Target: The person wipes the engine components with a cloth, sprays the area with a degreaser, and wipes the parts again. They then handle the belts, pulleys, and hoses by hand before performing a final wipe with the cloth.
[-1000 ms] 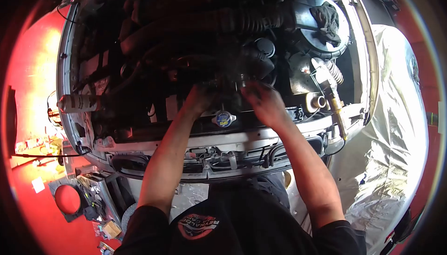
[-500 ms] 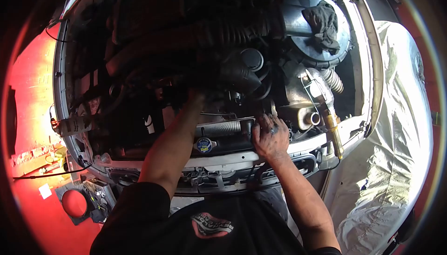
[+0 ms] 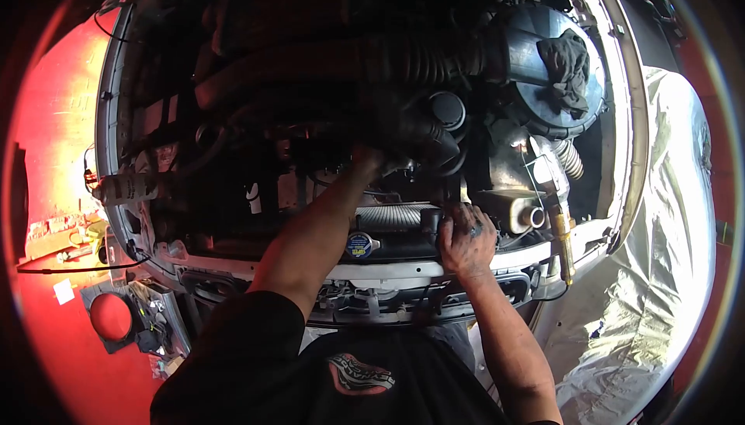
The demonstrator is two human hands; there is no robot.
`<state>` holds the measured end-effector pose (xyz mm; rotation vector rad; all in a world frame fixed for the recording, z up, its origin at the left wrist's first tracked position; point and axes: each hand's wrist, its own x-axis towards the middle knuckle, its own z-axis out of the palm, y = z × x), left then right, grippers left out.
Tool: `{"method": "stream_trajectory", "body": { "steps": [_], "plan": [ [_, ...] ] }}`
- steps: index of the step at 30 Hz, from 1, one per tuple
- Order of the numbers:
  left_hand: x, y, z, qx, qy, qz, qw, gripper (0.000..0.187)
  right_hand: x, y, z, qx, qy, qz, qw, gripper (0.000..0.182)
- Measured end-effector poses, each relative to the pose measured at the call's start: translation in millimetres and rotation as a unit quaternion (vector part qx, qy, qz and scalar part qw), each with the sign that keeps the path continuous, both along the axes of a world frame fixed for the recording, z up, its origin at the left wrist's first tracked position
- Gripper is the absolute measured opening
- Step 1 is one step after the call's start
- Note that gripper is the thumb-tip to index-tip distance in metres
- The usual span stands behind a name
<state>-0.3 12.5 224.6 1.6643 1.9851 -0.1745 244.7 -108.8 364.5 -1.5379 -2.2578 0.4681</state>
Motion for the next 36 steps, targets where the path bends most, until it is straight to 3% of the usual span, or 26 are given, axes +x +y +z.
{"method": "stream_trajectory", "body": {
  "steps": [10,14,19,36],
  "plan": [
    [11.8,-13.0,2.2,-0.03,-0.044,-0.045,0.998,0.036,0.1,-1.7,-3.6,-0.022,-0.025,-0.013,0.999,0.021],
    [11.6,-33.0,9.5,-0.023,-0.066,-0.072,0.995,0.035,0.3,-3.5,-6.8,0.029,-0.019,-0.026,0.999,0.02],
    [-36.4,-12.2,26.3,-0.028,-0.049,-0.026,0.998,0.035,-3.4,-0.9,3.3,-0.012,-0.007,-0.016,1.0,0.019],
    [-3.1,0.6,-1.9,-0.024,-0.023,-0.003,0.999,0.032,-0.9,-1.2,-5.7,0.014,-0.006,-0.011,1.0,0.021]
  ]
}}
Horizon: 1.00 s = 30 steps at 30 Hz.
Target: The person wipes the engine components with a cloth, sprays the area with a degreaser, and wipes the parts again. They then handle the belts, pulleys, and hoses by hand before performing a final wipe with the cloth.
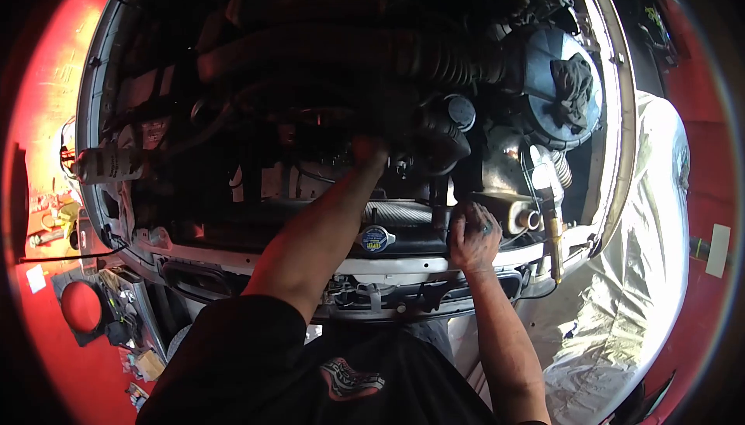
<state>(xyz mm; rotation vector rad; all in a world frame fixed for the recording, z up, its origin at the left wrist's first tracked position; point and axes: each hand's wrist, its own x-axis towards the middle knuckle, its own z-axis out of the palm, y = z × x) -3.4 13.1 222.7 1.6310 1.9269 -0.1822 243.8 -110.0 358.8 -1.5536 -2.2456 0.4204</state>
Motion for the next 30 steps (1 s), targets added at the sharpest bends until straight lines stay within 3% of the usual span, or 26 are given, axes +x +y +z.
{"method": "stream_trajectory", "body": {
  "steps": [7,13,17,20,22,23,26,29,30],
  "plan": [
    [7.5,-1.7,-2.9,0.002,0.002,-0.016,1.0,0.031,-3.0,0.2,6.2,-0.014,-0.008,-0.017,1.0,0.02],
    [18.5,-32.0,10.1,-0.012,-0.07,-0.099,0.993,0.03,0.6,-3.6,1.4,-0.013,0.008,-0.01,1.0,0.024],
    [-0.6,-62.0,42.5,0.035,-0.038,-0.12,0.991,0.03,-3.9,-3.7,0.2,-0.023,0.012,-0.042,0.999,0.035],
    [-55.8,-81.7,117.0,0.152,-0.06,-0.044,0.986,0.029,0.3,-2.9,-3.0,-0.017,0.043,-0.048,0.998,0.044],
    [-73.1,-105.1,182.4,0.23,-0.219,0.084,0.944,0.03,0.9,-2.0,-0.9,-0.042,0.07,-0.054,0.995,0.045],
    [-77.7,-117.8,216.9,0.269,-0.311,0.143,0.9,0.031,-1.8,2.1,-1.8,-0.063,0.209,-0.043,0.975,0.044],
    [-64.5,-133.4,244.1,0.406,-0.213,0.036,0.888,0.034,-77.4,14.3,32.0,0.031,0.423,0.146,0.894,0.04],
    [-34.0,-151.9,241.2,0.498,-0.372,-0.016,0.783,0.035,-124.0,46.0,57.7,0.261,0.202,0.192,0.924,0.037],
    [-42.6,-155.6,243.2,0.487,-0.352,-0.004,0.8,0.034,-125.6,50.8,59.6,0.046,0.366,0.1,0.924,0.036]
  ]
}}
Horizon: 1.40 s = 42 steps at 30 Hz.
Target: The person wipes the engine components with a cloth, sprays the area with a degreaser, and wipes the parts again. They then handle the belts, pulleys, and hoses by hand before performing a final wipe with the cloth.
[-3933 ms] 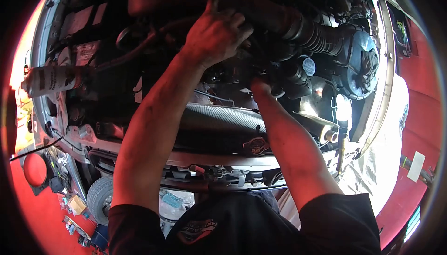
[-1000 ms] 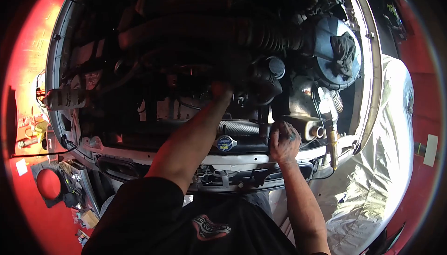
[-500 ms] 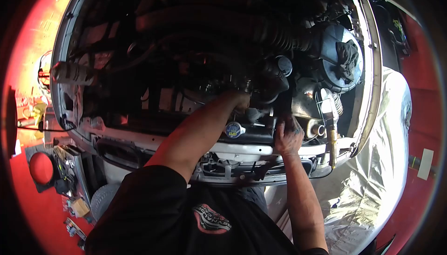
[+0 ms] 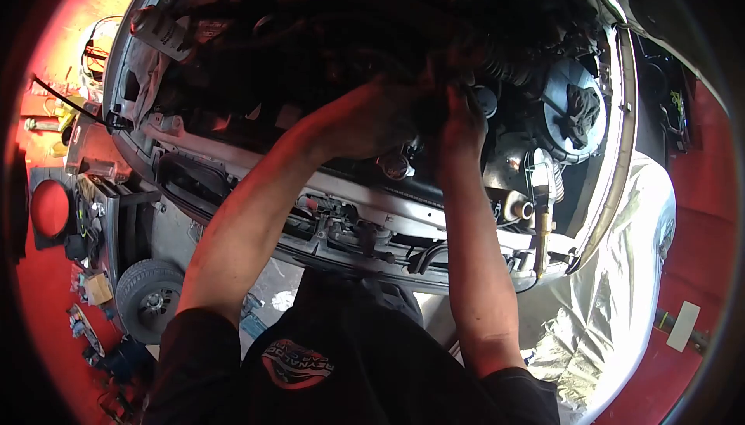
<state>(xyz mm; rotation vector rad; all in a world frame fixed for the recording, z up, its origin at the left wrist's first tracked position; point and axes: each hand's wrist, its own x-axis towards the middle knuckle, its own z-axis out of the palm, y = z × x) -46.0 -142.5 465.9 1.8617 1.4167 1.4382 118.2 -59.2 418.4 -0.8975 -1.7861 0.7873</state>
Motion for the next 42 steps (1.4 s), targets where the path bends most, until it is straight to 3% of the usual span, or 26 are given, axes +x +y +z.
{"method": "stream_trajectory", "body": {
  "steps": [1,2,4,6,8,9,12,20,27,36,40,42],
  "plan": [
    [-18.1,-9.2,0.1,-0.022,0.015,0.015,1.0,0.033,0.7,6.1,-1.4,-0.25,0.131,0.003,0.959,0.035],
    [-36.9,-20.2,-1.2,-0.046,0.026,0.029,0.998,0.033,3.3,11.8,-5.3,-0.483,0.248,0.005,0.84,0.035],
    [-73.5,-52.3,6.9,-0.155,0.075,0.194,0.966,0.028,18.7,17.8,-24.0,-0.518,0.188,0.014,0.834,0.033],
    [-106.0,-69.2,-54.6,-0.139,0.204,0.334,0.909,0.024,39.3,25.9,-52.4,-0.548,0.11,0.026,0.829,0.033],
    [-97.3,-83.0,-91.2,-0.132,0.26,0.405,0.866,0.021,47.1,50.1,-100.9,-0.577,-0.011,0.072,0.813,0.034],
    [-93.0,-89.9,-102.0,-0.131,0.289,0.442,0.839,0.02,45.0,66.4,-131.6,-0.58,-0.093,0.119,0.8,0.035],
    [-88.0,-89.4,-101.2,-0.136,0.202,0.474,0.846,0.018,27.3,89.0,-211.4,-0.559,-0.262,0.186,0.765,0.037],
    [-92.9,-90.3,-102.9,-0.148,0.203,0.463,0.85,0.029,-62.3,110.6,-321.1,-0.442,-0.435,0.089,0.78,0.038],
    [-94.4,-92.1,-93.4,-0.163,0.206,0.436,0.86,0.031,-79.0,127.0,-333.6,-0.365,-0.505,0.063,0.78,0.04],
    [-96.6,-94.4,-91.5,-0.166,0.183,0.426,0.87,0.032,-21.4,104.5,-322.1,-0.394,-0.492,0.007,0.776,0.043],
    [-94.9,-93.0,-96.3,-0.154,0.174,0.437,0.869,0.029,-24.2,78.7,-336.2,-0.406,-0.458,-0.036,0.79,0.044],
    [-94.6,-91.0,-100.3,-0.143,0.178,0.448,0.864,0.028,-28.0,80.2,-353.2,-0.384,-0.499,-0.03,0.776,0.045]
  ]
}}
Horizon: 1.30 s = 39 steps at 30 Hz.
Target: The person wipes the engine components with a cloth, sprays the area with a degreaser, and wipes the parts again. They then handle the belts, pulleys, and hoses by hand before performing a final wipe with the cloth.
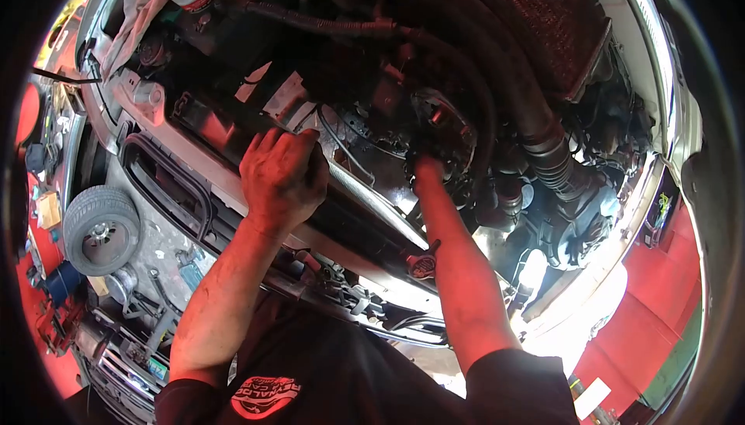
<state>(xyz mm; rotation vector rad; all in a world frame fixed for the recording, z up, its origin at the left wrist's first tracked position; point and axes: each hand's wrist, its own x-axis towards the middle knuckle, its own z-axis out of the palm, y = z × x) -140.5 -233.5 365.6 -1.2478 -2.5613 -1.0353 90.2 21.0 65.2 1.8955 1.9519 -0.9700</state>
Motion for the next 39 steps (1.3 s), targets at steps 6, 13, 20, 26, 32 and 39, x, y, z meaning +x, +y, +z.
{"method": "stream_trajectory", "body": {
  "steps": [6,13,20,26,32,39],
  "plan": [
    [1.0,-2.0,1.8,-0.014,0.017,0.0,1.0,0.026,18.2,24.5,-23.8,0.023,-0.092,0.168,0.981,0.046],
    [1.2,-1.2,2.3,-0.021,0.005,0.006,1.0,0.026,-22.5,-5.3,-34.3,0.125,0.05,0.056,0.989,0.034],
    [3.4,0.7,-2.2,0.003,0.014,0.018,1.0,0.02,6.7,1.5,-84.0,-0.029,-0.156,0.42,0.894,0.032],
    [0.0,-0.9,-1.7,0.017,0.025,0.021,0.999,0.019,-14.6,-27.6,2.3,-0.347,0.287,-0.242,0.859,0.028],
    [5.5,-3.2,6.6,-0.075,-0.015,0.029,0.997,0.026,-19.6,-27.5,3.5,-0.216,0.324,-0.388,0.835,0.031],
    [3.9,-1.5,5.5,-0.034,0.018,0.027,0.999,0.032,-15.5,-22.7,-31.9,-0.065,0.104,-0.144,0.982,0.035]
  ]
}}
